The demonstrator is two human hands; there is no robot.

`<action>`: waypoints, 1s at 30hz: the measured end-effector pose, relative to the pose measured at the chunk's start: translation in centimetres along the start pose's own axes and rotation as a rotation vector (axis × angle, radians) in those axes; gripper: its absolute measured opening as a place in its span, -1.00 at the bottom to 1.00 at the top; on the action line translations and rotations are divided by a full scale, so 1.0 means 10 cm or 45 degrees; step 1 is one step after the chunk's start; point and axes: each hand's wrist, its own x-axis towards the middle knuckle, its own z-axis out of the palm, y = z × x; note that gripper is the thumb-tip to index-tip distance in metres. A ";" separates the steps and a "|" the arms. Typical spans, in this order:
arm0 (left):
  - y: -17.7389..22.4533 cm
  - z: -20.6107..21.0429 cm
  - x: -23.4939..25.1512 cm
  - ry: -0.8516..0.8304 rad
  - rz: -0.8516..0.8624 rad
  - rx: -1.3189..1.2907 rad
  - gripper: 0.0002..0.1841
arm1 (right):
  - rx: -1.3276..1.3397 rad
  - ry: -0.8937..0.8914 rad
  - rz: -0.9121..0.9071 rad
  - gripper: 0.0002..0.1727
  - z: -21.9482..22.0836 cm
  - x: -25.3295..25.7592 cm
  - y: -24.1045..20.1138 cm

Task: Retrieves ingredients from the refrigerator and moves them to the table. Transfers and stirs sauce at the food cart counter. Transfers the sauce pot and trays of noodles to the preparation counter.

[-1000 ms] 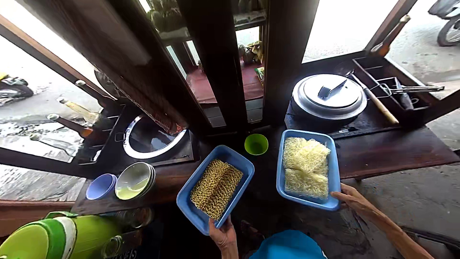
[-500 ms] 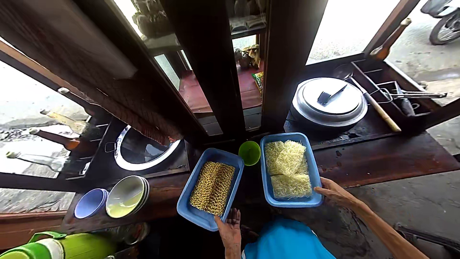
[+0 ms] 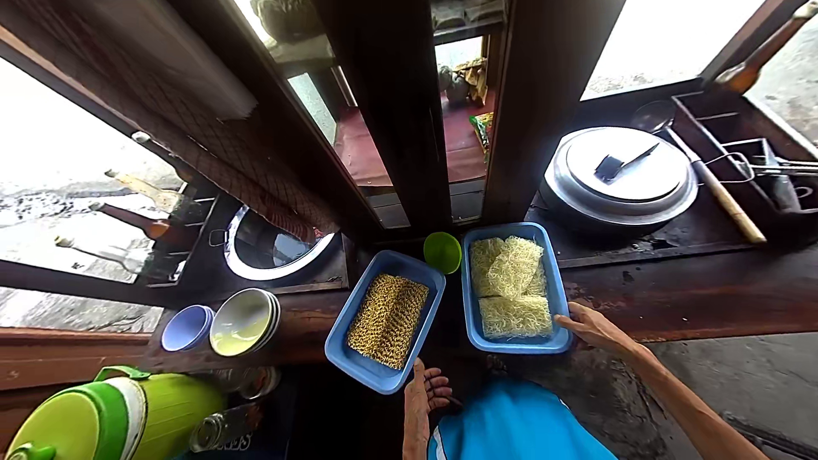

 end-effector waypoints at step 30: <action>0.62 0.05 0.47 0.558 0.721 1.752 -0.16 | -0.223 0.187 -0.088 -0.53 0.13 -0.01 0.05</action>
